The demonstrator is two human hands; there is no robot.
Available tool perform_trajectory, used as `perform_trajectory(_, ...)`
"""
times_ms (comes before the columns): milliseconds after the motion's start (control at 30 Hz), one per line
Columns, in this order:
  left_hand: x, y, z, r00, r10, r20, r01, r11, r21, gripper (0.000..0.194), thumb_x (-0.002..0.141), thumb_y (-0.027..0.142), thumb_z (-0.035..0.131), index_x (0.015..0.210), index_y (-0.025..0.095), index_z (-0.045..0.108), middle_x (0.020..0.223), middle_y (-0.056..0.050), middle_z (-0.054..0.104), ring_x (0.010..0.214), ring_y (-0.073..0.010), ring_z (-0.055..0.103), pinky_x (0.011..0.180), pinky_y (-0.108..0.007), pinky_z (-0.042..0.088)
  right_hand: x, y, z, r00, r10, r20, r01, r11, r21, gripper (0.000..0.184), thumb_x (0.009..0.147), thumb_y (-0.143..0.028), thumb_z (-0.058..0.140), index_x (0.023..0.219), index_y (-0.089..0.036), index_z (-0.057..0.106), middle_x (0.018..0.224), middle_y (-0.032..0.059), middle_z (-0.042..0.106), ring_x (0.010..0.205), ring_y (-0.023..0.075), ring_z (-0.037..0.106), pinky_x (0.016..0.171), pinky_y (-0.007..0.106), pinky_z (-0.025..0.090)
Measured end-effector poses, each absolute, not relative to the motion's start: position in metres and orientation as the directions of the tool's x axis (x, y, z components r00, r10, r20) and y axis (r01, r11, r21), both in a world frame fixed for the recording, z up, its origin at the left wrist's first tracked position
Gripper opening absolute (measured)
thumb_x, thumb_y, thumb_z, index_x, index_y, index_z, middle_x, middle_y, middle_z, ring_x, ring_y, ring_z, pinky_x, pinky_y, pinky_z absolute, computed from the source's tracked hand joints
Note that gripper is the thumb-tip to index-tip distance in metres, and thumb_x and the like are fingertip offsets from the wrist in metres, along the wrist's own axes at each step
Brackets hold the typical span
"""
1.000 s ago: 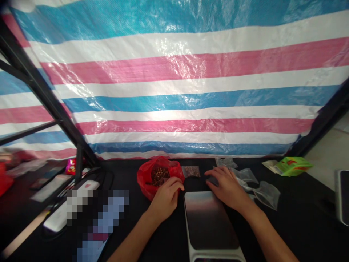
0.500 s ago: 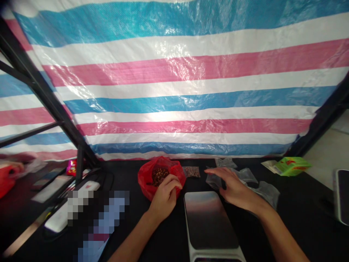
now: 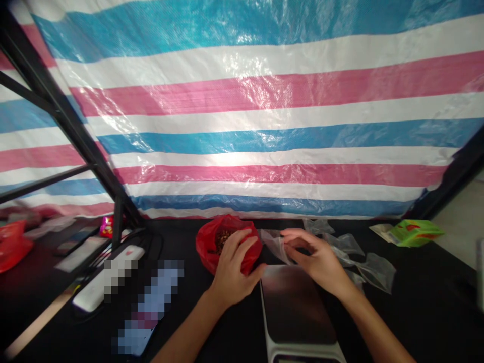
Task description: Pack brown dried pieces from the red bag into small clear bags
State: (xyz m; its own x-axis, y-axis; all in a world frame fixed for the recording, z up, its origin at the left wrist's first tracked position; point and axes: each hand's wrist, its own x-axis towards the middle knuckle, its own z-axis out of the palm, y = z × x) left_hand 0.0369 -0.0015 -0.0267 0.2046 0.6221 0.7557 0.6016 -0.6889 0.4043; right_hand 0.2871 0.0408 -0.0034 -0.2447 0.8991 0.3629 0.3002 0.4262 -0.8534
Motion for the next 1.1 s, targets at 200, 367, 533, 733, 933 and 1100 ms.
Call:
perform_trajectory(200,0.049,-0.008,-0.029,0.387,0.664,0.639,0.633,-0.696,0.339,0.076,0.097,0.046,0.064,0.160,0.018,0.034,0.138,-0.015,0.067,0.130,-0.0308,0.060,0.120,-0.051,0.041,0.244,0.014,-0.004,-0.227,0.860,0.457,0.172,0.498,-0.850,0.028,0.090,-0.038,0.078,0.113,-0.026,0.070,0.090,0.0019,0.075,0.082,0.0187,0.072,0.081,0.030,0.061)
perform_trajectory(367,0.049,-0.010,-0.030,0.393,0.733,0.555,0.677,-0.639,0.365,0.063,0.101,0.041,0.054,0.157,0.017,0.040,0.131,-0.016,0.071,0.114,-0.0325,0.067,0.101,-0.050,0.055,0.246,0.014,-0.006,-0.187,0.842,0.506,0.207,0.537,-0.817,0.024,0.092,-0.036,0.077,0.113,-0.028,0.069,0.085,-0.0010,0.073,0.078,0.0157,0.069,0.076,0.024,0.058)
perform_trajectory(533,0.037,-0.004,-0.027,0.170,0.707,0.687,0.683,-0.587,0.435,0.052,0.101,0.039,0.052,0.147,0.017,0.049,0.132,-0.016,0.071,0.115,-0.0317,0.070,0.100,-0.048,0.057,0.249,0.020,0.001,-0.138,0.878,0.459,0.165,0.478,-0.863,0.024,0.095,-0.047,0.071,0.108,-0.027,0.072,0.085,0.0012,0.075,0.080,0.0188,0.072,0.076,0.027,0.060)
perform_trajectory(733,-0.008,0.018,-0.013,-0.260,0.729,0.633,0.746,-0.265,0.611,0.035,0.102,0.029,0.048,0.135,0.020,0.056,0.128,-0.014,0.071,0.120,-0.0281,0.069,0.101,-0.041,0.056,0.200,0.045,0.017,-0.545,0.775,0.319,0.354,0.558,-0.751,0.023,0.101,-0.041,0.062,0.110,-0.025,0.075,0.116,0.0073,0.077,0.106,0.0253,0.071,0.100,0.039,0.054)
perform_trajectory(933,-0.037,0.031,-0.012,-0.306,0.885,0.350,0.841,0.079,0.535,0.034,0.094,0.032,0.060,0.127,0.024,0.059,0.126,-0.010,0.065,0.100,-0.0264,0.073,0.082,-0.034,0.056,0.160,0.069,0.016,-0.711,0.675,0.196,0.519,0.692,-0.501,0.027,0.091,-0.030,0.068,0.116,-0.027,0.077,0.120,0.0063,0.078,0.115,0.0303,0.068,0.107,0.049,0.043)
perform_trajectory(1100,-0.040,0.034,-0.022,-0.286,0.917,0.278,0.853,0.112,0.509,0.032,0.088,0.025,0.063,0.120,0.022,0.062,0.128,-0.011,0.065,0.090,-0.0259,0.073,0.078,-0.034,0.051,0.173,0.073,0.007,-0.723,0.686,0.079,0.588,0.671,-0.451,0.031,0.088,-0.030,0.070,0.118,-0.028,0.077,0.123,0.0051,0.079,0.113,0.0323,0.068,0.101,0.050,0.042)
